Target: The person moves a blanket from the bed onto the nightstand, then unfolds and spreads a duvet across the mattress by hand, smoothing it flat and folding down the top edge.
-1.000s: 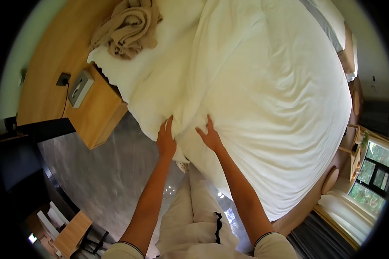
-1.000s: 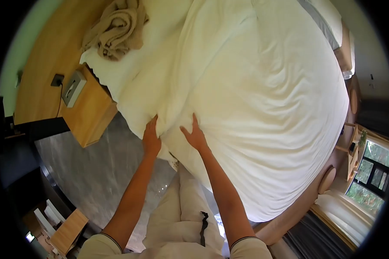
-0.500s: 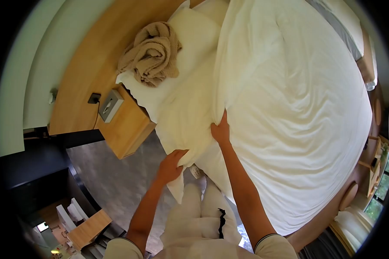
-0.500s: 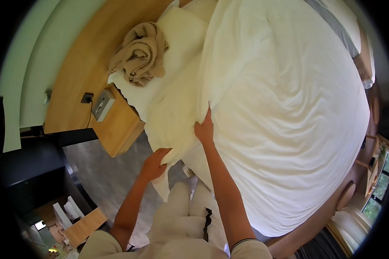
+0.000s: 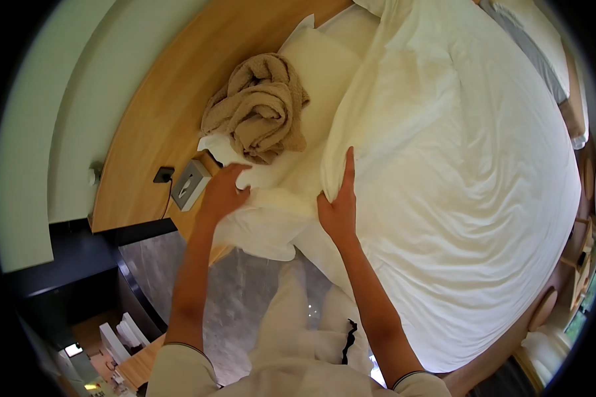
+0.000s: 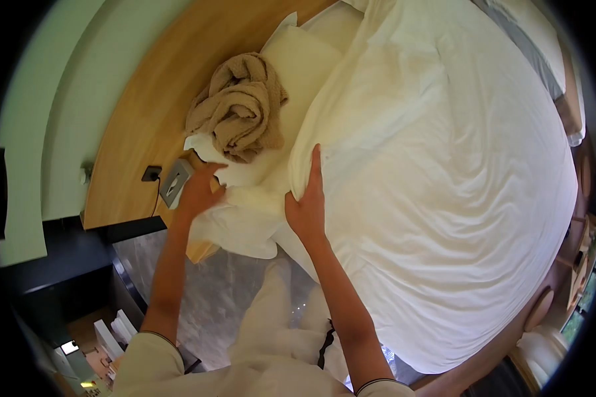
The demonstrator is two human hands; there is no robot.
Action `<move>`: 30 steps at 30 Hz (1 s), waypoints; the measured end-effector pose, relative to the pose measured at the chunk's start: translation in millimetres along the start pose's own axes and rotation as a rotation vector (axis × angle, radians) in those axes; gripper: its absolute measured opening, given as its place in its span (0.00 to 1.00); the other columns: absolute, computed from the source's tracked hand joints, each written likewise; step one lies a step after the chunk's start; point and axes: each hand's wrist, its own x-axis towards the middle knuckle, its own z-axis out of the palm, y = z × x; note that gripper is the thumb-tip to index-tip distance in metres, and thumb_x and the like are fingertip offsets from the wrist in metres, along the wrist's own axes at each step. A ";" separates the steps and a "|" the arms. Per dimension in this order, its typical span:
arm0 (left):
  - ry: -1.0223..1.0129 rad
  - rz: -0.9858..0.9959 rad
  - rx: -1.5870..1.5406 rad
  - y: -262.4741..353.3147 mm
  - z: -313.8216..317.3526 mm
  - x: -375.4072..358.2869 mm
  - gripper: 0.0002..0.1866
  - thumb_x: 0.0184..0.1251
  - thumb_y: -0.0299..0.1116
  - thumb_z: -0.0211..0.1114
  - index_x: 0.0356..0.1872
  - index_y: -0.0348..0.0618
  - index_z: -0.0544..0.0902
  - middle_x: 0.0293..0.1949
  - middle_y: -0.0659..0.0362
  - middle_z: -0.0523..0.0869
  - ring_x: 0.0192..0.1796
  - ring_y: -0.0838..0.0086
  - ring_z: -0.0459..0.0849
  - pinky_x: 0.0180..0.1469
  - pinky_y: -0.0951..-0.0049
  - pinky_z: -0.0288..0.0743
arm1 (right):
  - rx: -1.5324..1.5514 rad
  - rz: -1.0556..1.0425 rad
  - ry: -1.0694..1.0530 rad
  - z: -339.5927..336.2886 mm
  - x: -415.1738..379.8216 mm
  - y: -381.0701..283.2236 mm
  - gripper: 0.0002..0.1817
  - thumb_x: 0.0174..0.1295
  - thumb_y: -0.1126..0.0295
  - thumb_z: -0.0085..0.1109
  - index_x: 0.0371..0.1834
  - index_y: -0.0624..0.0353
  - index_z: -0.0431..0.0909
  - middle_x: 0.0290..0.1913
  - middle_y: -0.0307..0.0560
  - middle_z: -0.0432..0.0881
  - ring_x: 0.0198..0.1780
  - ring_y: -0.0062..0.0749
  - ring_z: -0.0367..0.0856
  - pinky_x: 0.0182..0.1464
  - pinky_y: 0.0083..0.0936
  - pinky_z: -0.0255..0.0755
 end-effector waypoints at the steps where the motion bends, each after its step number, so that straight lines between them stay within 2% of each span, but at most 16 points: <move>1: 0.057 0.086 0.006 -24.6 -1.5 25.3 0.38 0.65 0.36 0.81 0.77 0.49 0.80 0.71 0.46 0.84 0.76 0.49 0.81 0.76 0.49 0.77 | 0.010 -0.020 0.023 6.5 5.7 1.0 0.60 0.62 0.89 0.51 0.98 0.50 0.36 0.93 0.63 0.57 0.86 0.62 0.68 0.83 0.43 0.68; 2: 0.114 0.175 0.009 -49.5 -4.1 56.7 0.41 0.65 0.39 0.82 0.80 0.51 0.78 0.75 0.43 0.80 0.79 0.47 0.77 0.79 0.47 0.75 | 0.002 -0.018 0.038 12.7 13.7 2.3 0.60 0.62 0.89 0.51 0.98 0.50 0.36 0.93 0.63 0.57 0.86 0.62 0.68 0.83 0.43 0.68; 4: 0.207 0.127 -0.050 -61.3 -21.0 117.4 0.52 0.62 0.44 0.85 0.87 0.59 0.68 0.87 0.41 0.64 0.86 0.40 0.65 0.83 0.39 0.68 | 0.105 0.029 0.070 27.2 19.2 4.0 0.59 0.63 0.89 0.52 0.98 0.49 0.37 0.94 0.61 0.54 0.86 0.59 0.70 0.81 0.43 0.70; 6: 0.192 0.157 0.277 -43.5 -45.3 166.7 0.64 0.56 0.48 0.89 0.92 0.68 0.57 0.93 0.44 0.50 0.89 0.33 0.56 0.85 0.32 0.62 | 0.087 0.081 0.096 49.0 27.4 -11.9 0.59 0.63 0.89 0.52 0.98 0.51 0.38 0.94 0.60 0.53 0.88 0.55 0.66 0.84 0.42 0.67; 10: 0.105 0.230 0.456 -53.0 -34.2 274.8 0.71 0.50 0.51 0.91 0.94 0.73 0.51 0.94 0.46 0.44 0.90 0.31 0.51 0.87 0.28 0.56 | -0.023 0.074 0.150 84.3 54.0 -26.6 0.58 0.62 0.89 0.52 0.97 0.54 0.39 0.94 0.60 0.53 0.92 0.54 0.58 0.88 0.40 0.59; 12: 0.089 0.312 0.717 -50.9 -20.8 311.4 0.67 0.58 0.48 0.88 0.95 0.70 0.50 0.94 0.43 0.44 0.89 0.30 0.55 0.84 0.33 0.65 | 0.000 0.091 0.150 96.2 65.5 -24.2 0.58 0.62 0.89 0.52 0.97 0.55 0.39 0.94 0.61 0.53 0.93 0.54 0.56 0.89 0.40 0.57; 15: -0.140 0.204 0.496 -61.1 21.9 348.1 0.65 0.63 0.45 0.85 0.95 0.70 0.48 0.93 0.42 0.48 0.83 0.28 0.66 0.78 0.38 0.76 | -0.025 0.082 0.122 119.5 81.4 -13.9 0.58 0.61 0.89 0.52 0.97 0.55 0.40 0.95 0.60 0.52 0.93 0.56 0.55 0.89 0.41 0.57; 16: -0.149 0.203 0.484 -65.3 36.8 348.8 0.65 0.63 0.45 0.85 0.95 0.70 0.48 0.93 0.42 0.48 0.83 0.28 0.66 0.78 0.38 0.76 | -0.044 0.083 0.105 128.6 89.8 -13.0 0.58 0.60 0.89 0.52 0.97 0.55 0.41 0.95 0.59 0.52 0.93 0.56 0.55 0.89 0.41 0.57; 19: -0.025 0.132 0.367 -82.1 78.4 354.2 0.62 0.67 0.39 0.84 0.94 0.71 0.49 0.91 0.39 0.54 0.79 0.35 0.74 0.69 0.39 0.83 | -0.093 0.087 0.078 144.3 110.8 -9.5 0.58 0.59 0.90 0.51 0.97 0.56 0.42 0.95 0.58 0.53 0.93 0.57 0.55 0.90 0.41 0.57; 21: 0.066 0.129 0.286 -89.6 90.5 349.7 0.57 0.70 0.39 0.81 0.93 0.67 0.52 0.83 0.39 0.71 0.72 0.40 0.83 0.64 0.45 0.87 | -0.112 0.098 0.069 147.4 113.7 -8.3 0.58 0.58 0.90 0.51 0.97 0.56 0.43 0.95 0.58 0.54 0.93 0.57 0.56 0.90 0.41 0.57; 22: 0.067 0.126 0.284 -90.7 91.0 348.3 0.57 0.70 0.39 0.81 0.93 0.67 0.52 0.83 0.39 0.71 0.72 0.40 0.83 0.64 0.45 0.87 | -0.128 0.094 0.076 144.3 112.2 -10.7 0.58 0.58 0.90 0.51 0.97 0.56 0.43 0.94 0.58 0.55 0.93 0.57 0.57 0.89 0.41 0.57; 24: 0.039 0.077 0.156 -85.3 72.3 343.5 0.48 0.71 0.35 0.79 0.89 0.58 0.63 0.73 0.42 0.83 0.66 0.44 0.88 0.61 0.48 0.88 | -0.146 0.088 0.073 139.7 114.5 -4.7 0.59 0.57 0.90 0.51 0.97 0.55 0.44 0.94 0.59 0.57 0.92 0.58 0.58 0.89 0.41 0.58; 25: 0.034 0.062 0.154 -85.3 64.2 333.8 0.48 0.71 0.35 0.79 0.89 0.58 0.63 0.73 0.42 0.83 0.66 0.44 0.88 0.61 0.48 0.88 | -0.173 0.091 0.069 136.0 110.9 0.2 0.58 0.57 0.90 0.51 0.97 0.55 0.44 0.93 0.59 0.58 0.92 0.59 0.59 0.89 0.41 0.59; 27: 0.176 0.179 -0.068 -90.7 37.9 309.0 0.39 0.72 0.31 0.76 0.84 0.52 0.72 0.70 0.46 0.87 0.64 0.45 0.90 0.64 0.49 0.87 | -0.212 0.117 0.044 132.4 101.7 6.6 0.58 0.57 0.90 0.51 0.96 0.54 0.47 0.93 0.60 0.59 0.90 0.61 0.61 0.88 0.42 0.62; 28: 0.187 0.151 -0.059 -95.0 21.8 288.7 0.39 0.72 0.31 0.76 0.84 0.52 0.72 0.70 0.46 0.87 0.64 0.45 0.90 0.64 0.49 0.87 | -0.213 0.208 0.019 133.3 96.8 8.2 0.58 0.57 0.90 0.52 0.96 0.54 0.48 0.93 0.61 0.59 0.90 0.61 0.61 0.87 0.42 0.62; 30: 0.315 0.181 -0.328 -97.7 -8.8 218.5 0.35 0.74 0.28 0.71 0.82 0.50 0.76 0.75 0.46 0.84 0.71 0.49 0.87 0.70 0.53 0.83 | -0.230 0.206 0.018 140.0 86.3 10.1 0.58 0.57 0.89 0.52 0.96 0.54 0.48 0.92 0.62 0.60 0.91 0.61 0.60 0.87 0.42 0.62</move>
